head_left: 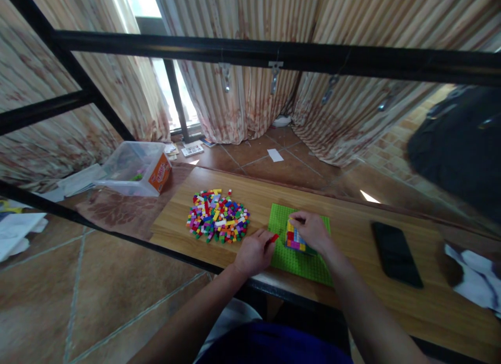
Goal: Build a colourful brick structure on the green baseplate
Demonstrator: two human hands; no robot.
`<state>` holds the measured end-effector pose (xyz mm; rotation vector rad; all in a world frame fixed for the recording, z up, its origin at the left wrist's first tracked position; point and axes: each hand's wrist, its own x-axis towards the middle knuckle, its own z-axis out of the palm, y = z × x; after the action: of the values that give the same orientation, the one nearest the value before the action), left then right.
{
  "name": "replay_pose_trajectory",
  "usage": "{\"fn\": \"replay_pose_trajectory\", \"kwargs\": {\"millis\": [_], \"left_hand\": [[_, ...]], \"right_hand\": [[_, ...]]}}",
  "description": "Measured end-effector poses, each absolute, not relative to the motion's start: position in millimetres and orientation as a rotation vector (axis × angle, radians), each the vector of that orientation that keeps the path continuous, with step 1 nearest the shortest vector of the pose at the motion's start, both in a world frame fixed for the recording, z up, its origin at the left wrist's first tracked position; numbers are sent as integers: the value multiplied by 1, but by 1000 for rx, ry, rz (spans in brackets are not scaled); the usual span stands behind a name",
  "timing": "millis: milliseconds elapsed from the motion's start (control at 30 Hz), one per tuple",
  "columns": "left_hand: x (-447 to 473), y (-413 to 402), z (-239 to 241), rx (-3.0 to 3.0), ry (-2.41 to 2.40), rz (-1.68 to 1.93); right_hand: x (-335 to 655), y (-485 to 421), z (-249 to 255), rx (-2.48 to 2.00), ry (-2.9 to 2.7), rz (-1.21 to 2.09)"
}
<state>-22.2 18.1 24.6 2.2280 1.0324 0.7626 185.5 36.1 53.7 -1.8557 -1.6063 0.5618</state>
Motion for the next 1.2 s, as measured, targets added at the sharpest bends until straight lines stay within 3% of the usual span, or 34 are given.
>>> {"fn": "replay_pose_trajectory", "kwargs": {"millis": [300, 500, 800, 1200], "left_hand": [[-22, 19, 25, 2219, 1029, 785], [-21, 20, 24, 2157, 1062, 788], [-23, 19, 24, 2095, 966, 850], [-28, 15, 30, 2132, 853, 881]], "right_hand": [[192, 29, 59, -1787, -1592, 637], [188, 1, 67, -1762, -1321, 413], [136, -38, 62, -1608, -1379, 594], [133, -43, 60, -1571, -1485, 603]]}}
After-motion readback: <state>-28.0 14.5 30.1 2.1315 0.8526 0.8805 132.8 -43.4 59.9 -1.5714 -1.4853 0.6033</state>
